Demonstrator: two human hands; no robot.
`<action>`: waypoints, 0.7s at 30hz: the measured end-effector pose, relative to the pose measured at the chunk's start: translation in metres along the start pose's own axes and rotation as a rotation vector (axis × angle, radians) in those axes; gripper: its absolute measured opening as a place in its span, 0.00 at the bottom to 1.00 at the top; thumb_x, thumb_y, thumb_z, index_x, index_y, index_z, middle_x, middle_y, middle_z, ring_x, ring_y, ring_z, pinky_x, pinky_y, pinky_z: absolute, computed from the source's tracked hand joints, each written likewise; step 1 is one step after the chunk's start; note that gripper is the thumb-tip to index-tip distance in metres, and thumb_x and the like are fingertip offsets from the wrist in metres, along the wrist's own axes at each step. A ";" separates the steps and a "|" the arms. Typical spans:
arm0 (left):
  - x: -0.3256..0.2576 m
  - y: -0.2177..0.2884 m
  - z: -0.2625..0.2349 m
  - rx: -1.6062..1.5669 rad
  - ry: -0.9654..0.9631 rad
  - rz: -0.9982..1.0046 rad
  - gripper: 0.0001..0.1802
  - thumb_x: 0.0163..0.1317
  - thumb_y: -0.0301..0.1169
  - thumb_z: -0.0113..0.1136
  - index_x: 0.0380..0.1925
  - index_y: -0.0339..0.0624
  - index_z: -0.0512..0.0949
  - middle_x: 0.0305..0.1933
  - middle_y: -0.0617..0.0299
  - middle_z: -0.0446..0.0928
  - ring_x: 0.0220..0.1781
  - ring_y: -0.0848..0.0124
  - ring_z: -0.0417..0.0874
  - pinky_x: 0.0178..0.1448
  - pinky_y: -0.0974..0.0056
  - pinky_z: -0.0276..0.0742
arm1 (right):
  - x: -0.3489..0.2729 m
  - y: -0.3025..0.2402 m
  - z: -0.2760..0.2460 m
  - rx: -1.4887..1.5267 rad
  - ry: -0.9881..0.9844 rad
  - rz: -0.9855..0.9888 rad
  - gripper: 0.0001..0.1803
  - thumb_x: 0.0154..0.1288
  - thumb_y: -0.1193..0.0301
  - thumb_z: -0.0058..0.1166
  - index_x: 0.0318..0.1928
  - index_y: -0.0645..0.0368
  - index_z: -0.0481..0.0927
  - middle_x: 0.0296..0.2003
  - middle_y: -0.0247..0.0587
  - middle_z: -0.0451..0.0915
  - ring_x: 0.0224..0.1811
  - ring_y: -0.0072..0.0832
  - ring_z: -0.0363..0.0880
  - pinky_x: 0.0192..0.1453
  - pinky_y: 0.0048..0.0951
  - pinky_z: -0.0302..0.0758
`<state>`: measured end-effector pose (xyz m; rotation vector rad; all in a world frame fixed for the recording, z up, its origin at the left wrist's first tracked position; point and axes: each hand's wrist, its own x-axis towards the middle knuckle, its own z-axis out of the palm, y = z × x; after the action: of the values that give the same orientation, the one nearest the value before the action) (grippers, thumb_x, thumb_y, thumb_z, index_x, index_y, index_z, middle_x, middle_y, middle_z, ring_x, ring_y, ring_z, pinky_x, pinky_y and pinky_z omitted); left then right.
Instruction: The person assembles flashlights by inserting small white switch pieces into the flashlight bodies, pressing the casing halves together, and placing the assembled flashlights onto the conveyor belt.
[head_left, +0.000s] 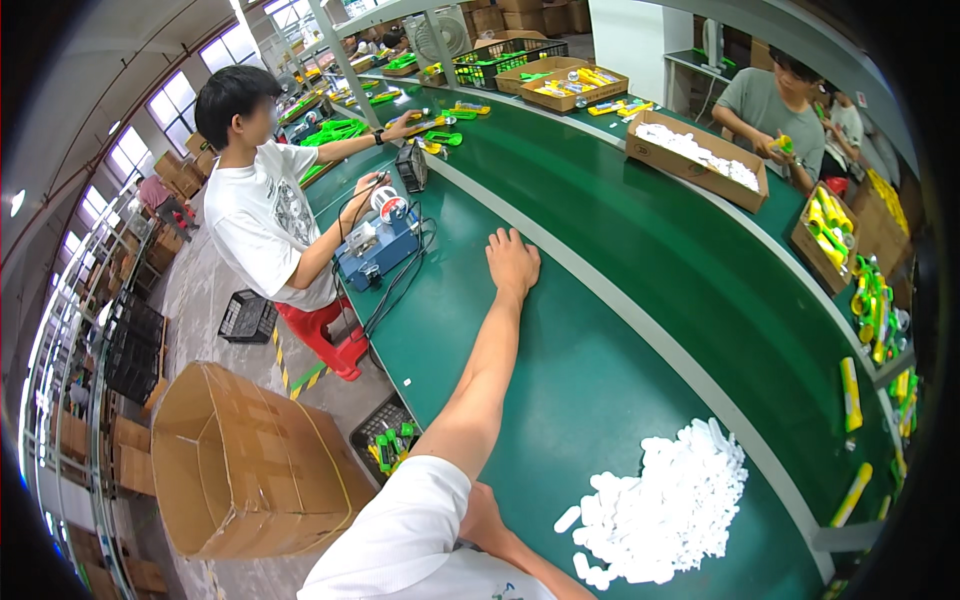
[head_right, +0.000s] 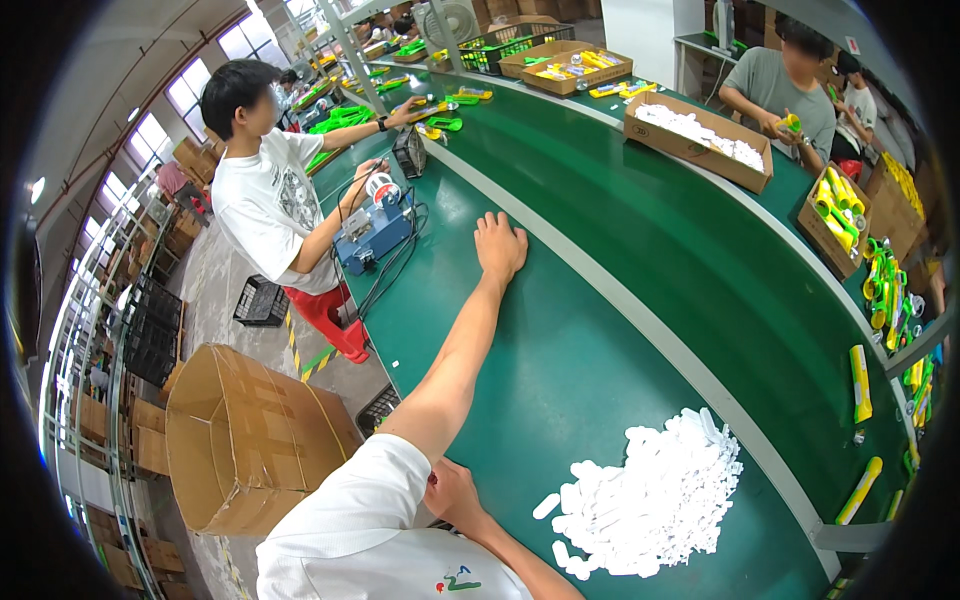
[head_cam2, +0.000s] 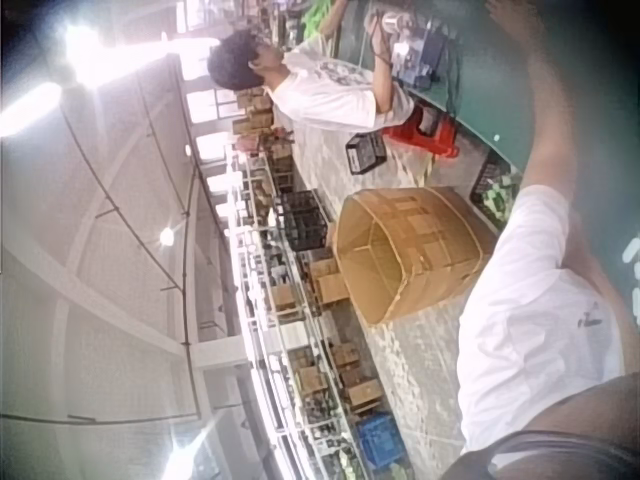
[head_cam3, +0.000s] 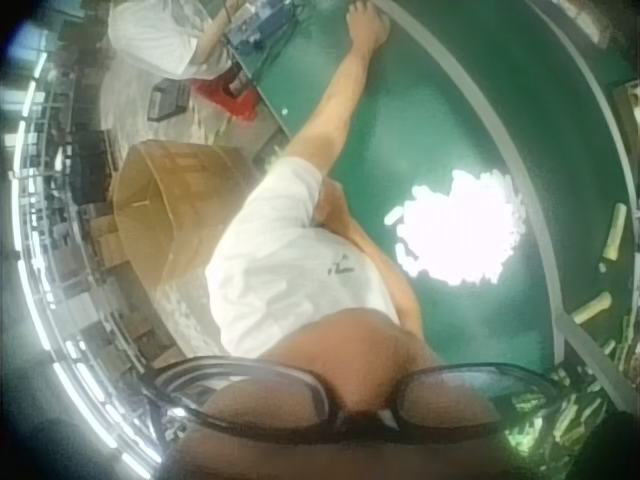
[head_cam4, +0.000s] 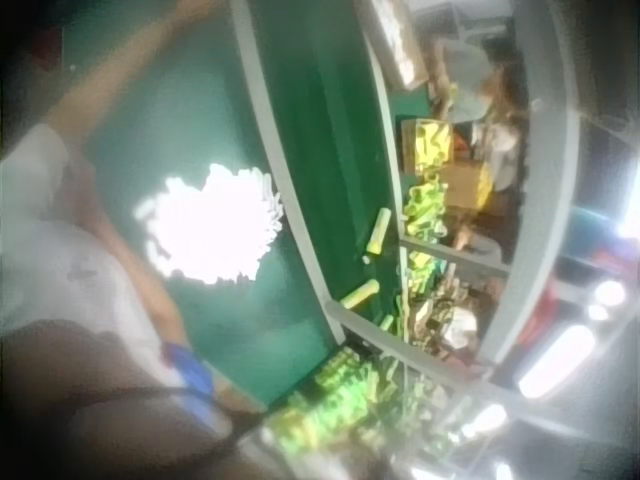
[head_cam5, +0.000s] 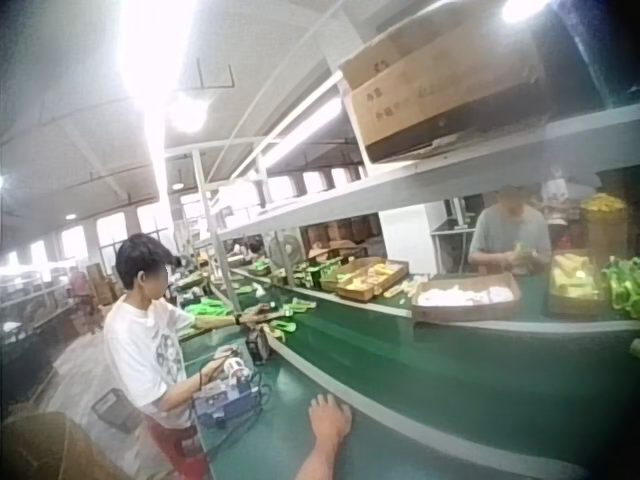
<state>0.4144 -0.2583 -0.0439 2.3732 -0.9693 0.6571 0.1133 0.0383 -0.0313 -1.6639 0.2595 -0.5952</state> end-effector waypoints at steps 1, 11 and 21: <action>0.000 0.000 0.000 0.000 0.000 0.000 0.14 0.59 0.36 0.56 0.39 0.38 0.76 0.46 0.51 0.73 0.52 0.54 0.74 0.55 0.51 0.71 | 0.001 -0.002 -0.001 0.006 -0.003 0.005 0.07 0.62 0.72 0.56 0.38 0.62 0.78 0.32 0.54 0.81 0.33 0.55 0.79 0.36 0.44 0.76; 0.000 -0.005 -0.001 0.005 0.010 0.000 0.14 0.59 0.36 0.57 0.39 0.38 0.76 0.46 0.50 0.73 0.52 0.53 0.74 0.54 0.51 0.71 | 0.001 -0.005 0.000 0.022 -0.002 0.025 0.07 0.63 0.72 0.55 0.38 0.63 0.78 0.31 0.54 0.80 0.31 0.54 0.78 0.35 0.43 0.75; -0.009 0.013 0.014 0.068 -0.006 0.123 0.15 0.58 0.38 0.55 0.38 0.40 0.79 0.46 0.50 0.78 0.53 0.50 0.76 0.52 0.45 0.74 | -0.008 0.024 0.004 -0.028 0.063 0.045 0.06 0.64 0.71 0.56 0.35 0.60 0.76 0.28 0.52 0.77 0.29 0.51 0.78 0.33 0.43 0.75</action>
<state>0.4025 -0.2705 -0.0561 2.3895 -1.1196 0.7407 0.1123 0.0413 -0.0568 -1.6640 0.3520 -0.6135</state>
